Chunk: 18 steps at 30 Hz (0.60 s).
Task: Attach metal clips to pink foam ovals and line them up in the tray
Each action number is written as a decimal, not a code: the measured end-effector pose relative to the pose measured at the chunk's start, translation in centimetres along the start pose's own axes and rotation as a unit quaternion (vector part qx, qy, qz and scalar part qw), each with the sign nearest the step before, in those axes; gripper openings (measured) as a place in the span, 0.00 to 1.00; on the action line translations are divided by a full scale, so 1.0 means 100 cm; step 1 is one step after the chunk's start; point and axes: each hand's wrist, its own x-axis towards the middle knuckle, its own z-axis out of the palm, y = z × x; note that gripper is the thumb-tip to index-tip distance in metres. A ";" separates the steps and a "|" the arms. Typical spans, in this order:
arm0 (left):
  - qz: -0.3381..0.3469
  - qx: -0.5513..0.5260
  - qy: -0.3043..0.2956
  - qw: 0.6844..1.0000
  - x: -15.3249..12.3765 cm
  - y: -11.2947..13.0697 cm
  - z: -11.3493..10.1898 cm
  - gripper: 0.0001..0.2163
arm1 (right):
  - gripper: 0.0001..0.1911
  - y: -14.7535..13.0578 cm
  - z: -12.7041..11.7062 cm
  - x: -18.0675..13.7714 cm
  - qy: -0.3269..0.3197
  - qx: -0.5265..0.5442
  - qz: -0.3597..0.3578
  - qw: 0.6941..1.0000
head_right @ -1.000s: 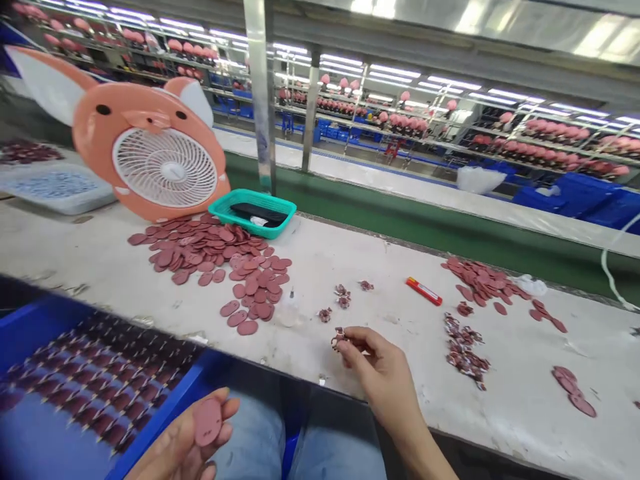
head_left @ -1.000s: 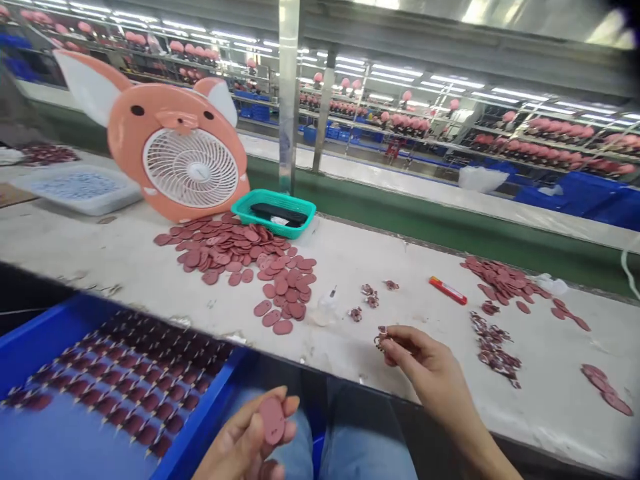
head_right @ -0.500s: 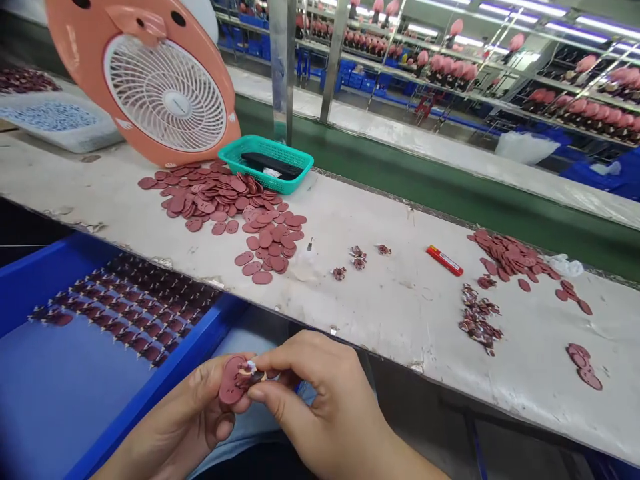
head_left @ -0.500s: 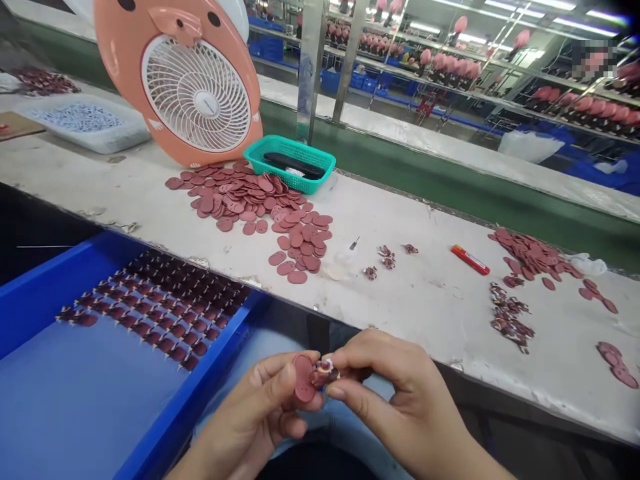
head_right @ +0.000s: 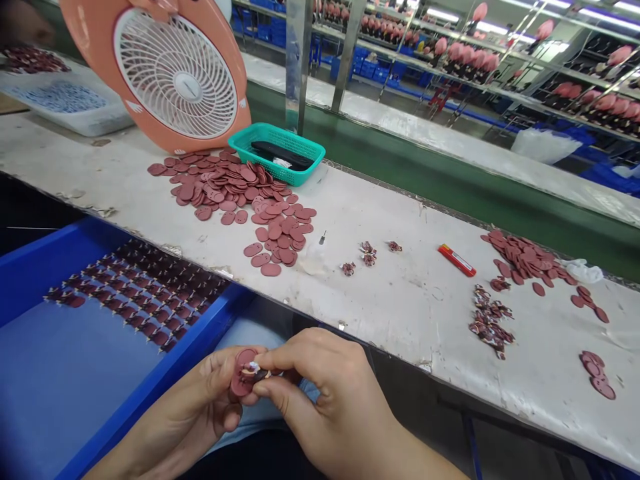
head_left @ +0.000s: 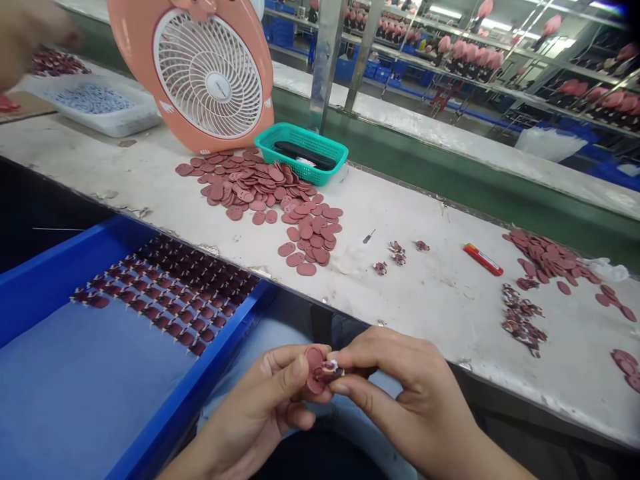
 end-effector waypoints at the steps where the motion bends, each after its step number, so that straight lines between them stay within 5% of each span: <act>1: -0.001 -0.002 0.001 1.000 0.000 0.000 0.000 0.14 | 0.13 -0.001 0.000 0.001 -0.004 -0.002 -0.004 1.000; 18: 0.006 -0.005 -0.022 1.000 -0.005 0.000 0.003 0.12 | 0.08 -0.005 -0.003 0.004 -0.027 -0.061 -0.146 0.987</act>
